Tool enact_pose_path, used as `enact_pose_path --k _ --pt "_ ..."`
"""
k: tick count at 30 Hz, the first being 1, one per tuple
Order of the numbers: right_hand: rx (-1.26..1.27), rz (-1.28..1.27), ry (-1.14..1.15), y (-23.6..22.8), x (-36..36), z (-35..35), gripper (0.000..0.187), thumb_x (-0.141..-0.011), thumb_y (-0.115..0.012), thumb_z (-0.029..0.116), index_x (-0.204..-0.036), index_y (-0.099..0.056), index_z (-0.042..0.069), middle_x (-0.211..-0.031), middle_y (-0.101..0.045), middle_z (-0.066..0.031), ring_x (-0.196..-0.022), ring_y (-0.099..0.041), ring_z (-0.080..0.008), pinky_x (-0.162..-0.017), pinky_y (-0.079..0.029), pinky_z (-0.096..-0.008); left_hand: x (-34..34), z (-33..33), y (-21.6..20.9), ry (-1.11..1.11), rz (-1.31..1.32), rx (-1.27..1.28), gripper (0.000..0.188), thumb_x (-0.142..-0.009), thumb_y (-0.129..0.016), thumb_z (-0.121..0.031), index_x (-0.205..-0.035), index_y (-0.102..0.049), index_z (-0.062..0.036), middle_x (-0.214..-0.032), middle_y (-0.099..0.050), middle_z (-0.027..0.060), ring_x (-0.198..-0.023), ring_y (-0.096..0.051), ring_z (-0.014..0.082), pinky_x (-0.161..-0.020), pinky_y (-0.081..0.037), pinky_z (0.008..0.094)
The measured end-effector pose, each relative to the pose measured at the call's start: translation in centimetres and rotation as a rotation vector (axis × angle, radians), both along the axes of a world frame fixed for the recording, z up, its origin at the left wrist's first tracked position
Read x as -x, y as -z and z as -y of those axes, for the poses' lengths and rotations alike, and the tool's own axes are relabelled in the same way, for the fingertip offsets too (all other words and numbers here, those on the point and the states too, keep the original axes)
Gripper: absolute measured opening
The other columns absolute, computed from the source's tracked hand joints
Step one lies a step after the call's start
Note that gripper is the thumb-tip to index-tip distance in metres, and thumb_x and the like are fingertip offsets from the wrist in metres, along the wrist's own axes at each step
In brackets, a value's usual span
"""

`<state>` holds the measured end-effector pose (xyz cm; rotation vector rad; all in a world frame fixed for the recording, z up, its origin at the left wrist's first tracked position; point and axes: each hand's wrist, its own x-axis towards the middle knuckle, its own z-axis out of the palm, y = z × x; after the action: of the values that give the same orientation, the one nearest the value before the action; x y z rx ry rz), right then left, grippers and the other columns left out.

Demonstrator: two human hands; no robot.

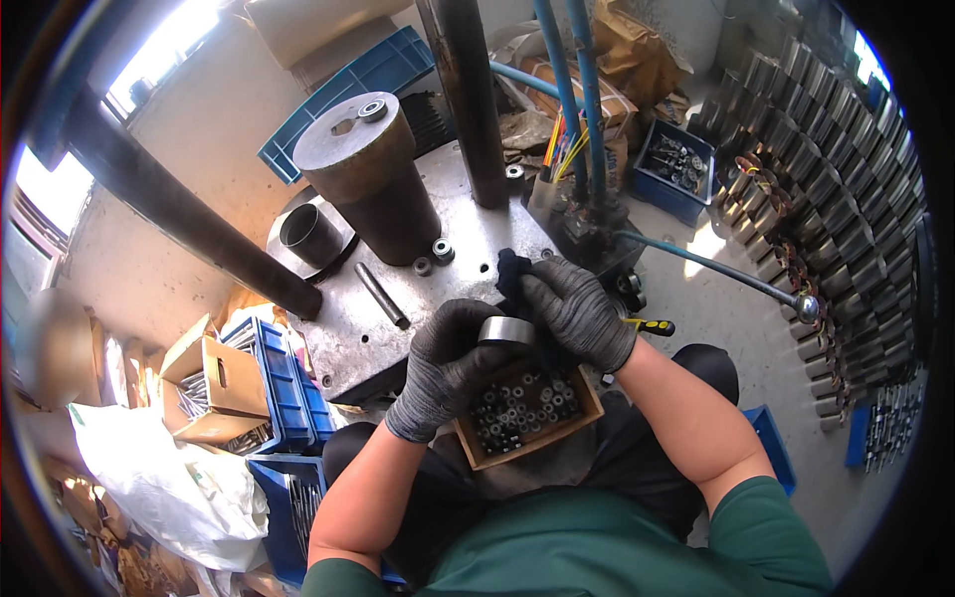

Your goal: Operating a manual press machine to assemble metal parts.

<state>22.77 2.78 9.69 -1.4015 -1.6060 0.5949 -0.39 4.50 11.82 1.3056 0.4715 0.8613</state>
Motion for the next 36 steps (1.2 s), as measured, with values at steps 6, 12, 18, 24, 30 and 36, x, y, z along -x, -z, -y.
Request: enact_pose_path --k 6,12,18,24,30,36 --pt "0.391 -0.857 -0.219 -1.0 0.7 1.7 0.039 -0.108 -0.068 0.032 -0.133 -0.070 0.002 -0.118 -0.075 -0.0071 -0.112 -0.066 -0.0129 -0.101 -0.054 -0.0330 -1.0 -1.6 2.0 -0.185 -0.083 -0.417 0.047 -0.091 -0.086 -0.007 -0.130 -0.062 -0.0013 -0.126 -0.069 0.0119 -0.114 -0.069 0.0194 -0.101 -0.058 0.0364" --pt "0.329 -1.015 -0.197 -2.1 1.0 1.6 0.038 -0.105 -0.072 0.026 -0.133 -0.071 0.001 -0.119 -0.075 -0.0056 -0.112 -0.068 -0.0123 -0.101 -0.055 -0.0325 -1.6 -0.9 2.3 -0.242 -0.099 0.008 0.046 -0.094 -0.081 -0.009 -0.133 -0.059 0.0001 -0.119 -0.071 0.0104 -0.108 -0.069 0.0187 -0.098 -0.058 0.0346" --pt "0.074 -0.583 -0.168 -0.9 1.3 1.8 0.031 -0.106 -0.072 0.021 -0.131 -0.071 0.003 -0.116 -0.075 -0.0050 -0.107 -0.070 -0.0125 -0.099 -0.056 -0.0317 -1.2 -1.5 1.6 -0.064 -0.138 0.280 0.040 -0.096 -0.077 -0.013 -0.130 -0.060 0.0008 -0.113 -0.072 0.0087 -0.103 -0.070 0.0162 -0.093 -0.059 0.0328" --pt "-0.005 -1.149 -0.109 -1.7 1.0 1.1 0.034 -0.107 -0.073 0.028 -0.133 -0.069 0.007 -0.118 -0.074 -0.0047 -0.107 -0.069 -0.0109 -0.097 -0.056 -0.0293 -1.8 -0.1 3.0 -0.210 -0.162 -0.069 0.035 -0.095 -0.076 -0.004 -0.127 -0.062 -0.0012 -0.111 -0.070 0.0084 -0.104 -0.068 0.0159 -0.094 -0.058 0.0340" --pt "-0.132 -0.304 -0.136 -1.1 3.8 1.2 0.039 -0.108 -0.069 0.035 -0.133 -0.068 0.005 -0.119 -0.072 -0.0083 -0.114 -0.070 -0.0229 -0.104 -0.054 -0.0383 -2.8 -0.5 4.5 -0.260 -0.120 -0.148 0.031 -0.095 -0.066 0.005 -0.126 -0.061 0.0006 -0.117 -0.067 0.0091 -0.108 -0.066 0.0190 -0.099 -0.056 0.0370" --pt "0.067 -0.301 -0.211 -1.1 2.5 1.5 0.039 -0.111 -0.064 0.035 -0.134 -0.070 0.005 -0.115 -0.074 -0.0097 -0.110 -0.071 -0.0202 -0.098 -0.054 -0.0365 -3.0 -0.2 5.0 -0.268 -0.096 -0.255 0.035 -0.098 -0.070 0.001 -0.132 -0.064 -0.0009 -0.124 -0.068 0.0069 -0.111 -0.066 0.0193 -0.103 -0.054 0.0366"
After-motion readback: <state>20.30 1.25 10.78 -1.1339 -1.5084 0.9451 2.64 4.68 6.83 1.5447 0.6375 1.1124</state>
